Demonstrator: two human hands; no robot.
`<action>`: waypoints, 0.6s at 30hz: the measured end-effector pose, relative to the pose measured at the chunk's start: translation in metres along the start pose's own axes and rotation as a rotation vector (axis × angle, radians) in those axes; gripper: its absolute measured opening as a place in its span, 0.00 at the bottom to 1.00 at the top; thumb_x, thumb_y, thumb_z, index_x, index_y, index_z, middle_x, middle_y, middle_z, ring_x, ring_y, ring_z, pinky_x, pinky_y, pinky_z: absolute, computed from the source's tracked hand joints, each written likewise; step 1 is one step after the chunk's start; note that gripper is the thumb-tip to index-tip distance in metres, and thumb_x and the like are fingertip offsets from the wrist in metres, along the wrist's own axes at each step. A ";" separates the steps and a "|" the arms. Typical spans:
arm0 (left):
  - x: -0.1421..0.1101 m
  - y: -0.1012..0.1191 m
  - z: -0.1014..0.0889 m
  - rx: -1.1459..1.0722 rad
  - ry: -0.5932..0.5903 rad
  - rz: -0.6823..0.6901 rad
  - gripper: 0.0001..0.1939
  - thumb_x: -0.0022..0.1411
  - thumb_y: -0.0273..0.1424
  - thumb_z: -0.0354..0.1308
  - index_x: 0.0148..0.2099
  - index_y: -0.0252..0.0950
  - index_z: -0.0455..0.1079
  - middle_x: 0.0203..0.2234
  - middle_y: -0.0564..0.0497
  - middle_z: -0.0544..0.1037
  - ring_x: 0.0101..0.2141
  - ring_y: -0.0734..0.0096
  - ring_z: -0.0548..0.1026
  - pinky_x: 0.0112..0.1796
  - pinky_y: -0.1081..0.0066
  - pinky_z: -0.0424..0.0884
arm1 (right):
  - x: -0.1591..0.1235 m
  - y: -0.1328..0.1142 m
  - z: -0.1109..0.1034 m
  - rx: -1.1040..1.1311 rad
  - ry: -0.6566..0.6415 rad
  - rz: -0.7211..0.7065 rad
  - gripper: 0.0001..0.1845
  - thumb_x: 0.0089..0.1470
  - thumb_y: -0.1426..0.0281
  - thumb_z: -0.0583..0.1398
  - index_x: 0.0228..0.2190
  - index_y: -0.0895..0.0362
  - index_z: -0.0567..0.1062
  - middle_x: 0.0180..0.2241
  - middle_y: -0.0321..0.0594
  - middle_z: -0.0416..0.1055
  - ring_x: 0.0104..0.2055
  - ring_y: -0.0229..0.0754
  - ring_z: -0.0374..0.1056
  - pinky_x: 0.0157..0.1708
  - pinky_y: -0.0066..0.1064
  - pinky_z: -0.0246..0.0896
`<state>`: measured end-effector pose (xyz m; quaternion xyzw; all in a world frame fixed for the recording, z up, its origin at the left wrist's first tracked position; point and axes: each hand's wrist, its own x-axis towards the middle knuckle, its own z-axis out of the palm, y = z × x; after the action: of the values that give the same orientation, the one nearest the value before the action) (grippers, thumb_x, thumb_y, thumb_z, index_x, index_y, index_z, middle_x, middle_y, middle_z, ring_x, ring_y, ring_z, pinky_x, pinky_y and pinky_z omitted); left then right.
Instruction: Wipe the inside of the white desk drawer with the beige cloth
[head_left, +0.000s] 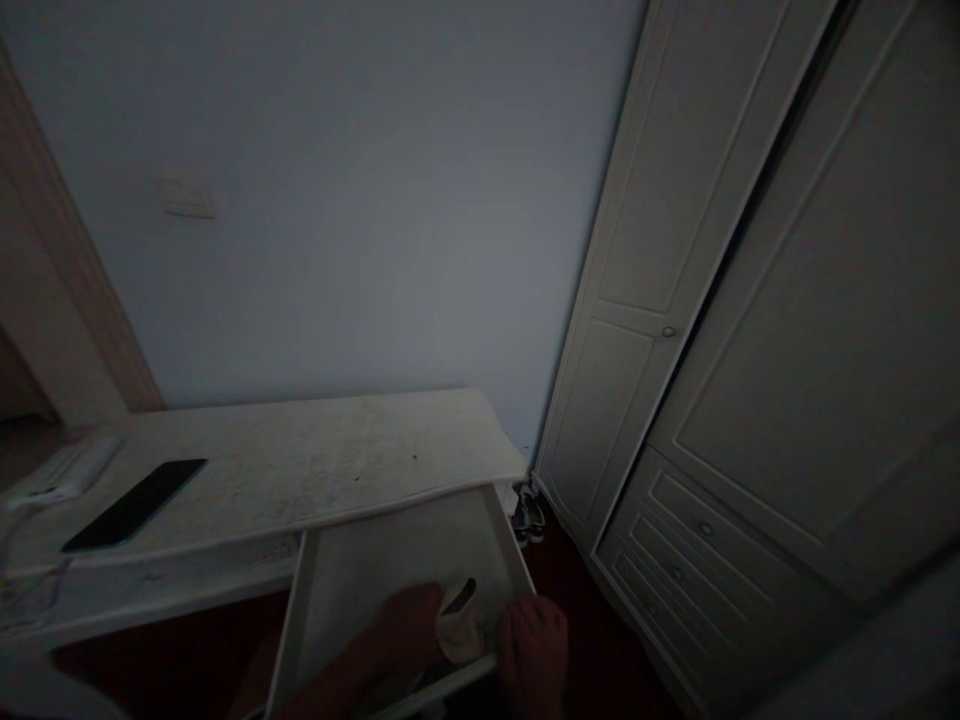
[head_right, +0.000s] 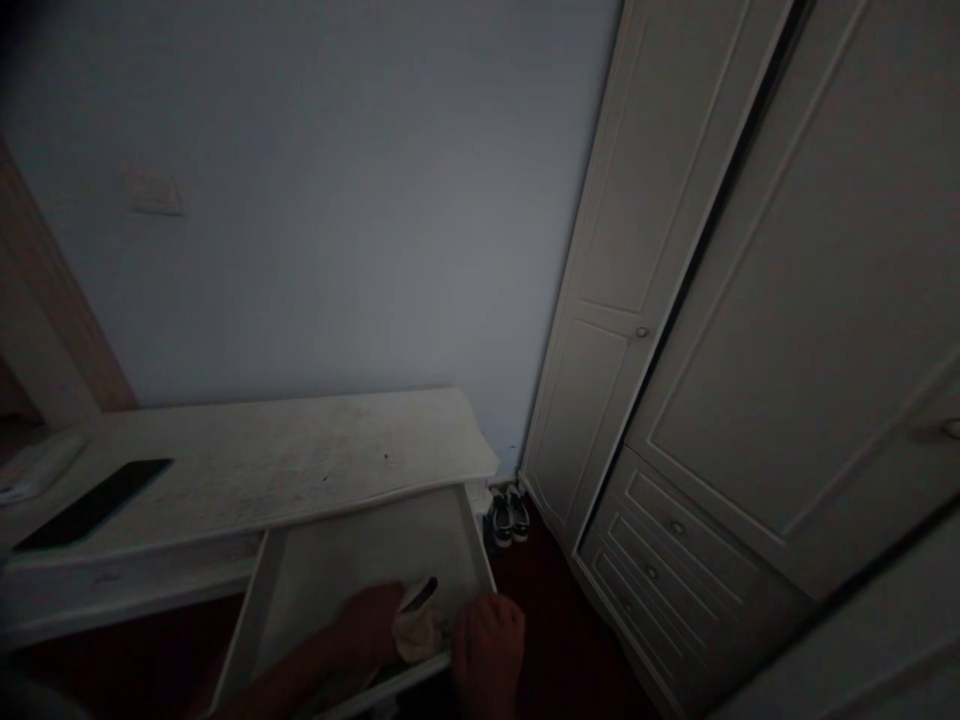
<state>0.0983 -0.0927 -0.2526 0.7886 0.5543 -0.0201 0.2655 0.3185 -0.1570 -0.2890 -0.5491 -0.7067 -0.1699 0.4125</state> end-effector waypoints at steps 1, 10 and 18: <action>-0.001 -0.002 -0.001 0.000 -0.006 -0.004 0.37 0.49 0.61 0.65 0.53 0.44 0.78 0.50 0.44 0.85 0.50 0.48 0.83 0.46 0.63 0.75 | 0.000 0.001 0.001 -0.003 -0.004 -0.003 0.12 0.66 0.76 0.54 0.31 0.51 0.71 0.29 0.36 0.72 0.38 0.48 0.67 0.45 0.42 0.51; -0.013 -0.037 -0.008 -0.003 0.004 0.040 0.28 0.58 0.55 0.61 0.52 0.44 0.77 0.51 0.46 0.84 0.49 0.54 0.81 0.50 0.65 0.73 | -0.002 0.002 0.002 -0.014 -0.014 -0.006 0.12 0.66 0.76 0.55 0.32 0.51 0.72 0.30 0.36 0.74 0.38 0.47 0.68 0.46 0.41 0.52; -0.017 -0.071 -0.020 0.030 0.062 0.017 0.21 0.64 0.48 0.57 0.53 0.44 0.76 0.53 0.46 0.83 0.51 0.59 0.80 0.53 0.68 0.71 | -0.002 0.002 0.001 0.011 -0.017 -0.005 0.11 0.66 0.76 0.55 0.33 0.51 0.72 0.31 0.34 0.74 0.39 0.46 0.68 0.47 0.41 0.52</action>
<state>0.0234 -0.0813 -0.2578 0.7974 0.5552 -0.0019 0.2365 0.3202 -0.1571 -0.2919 -0.5465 -0.7125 -0.1626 0.4090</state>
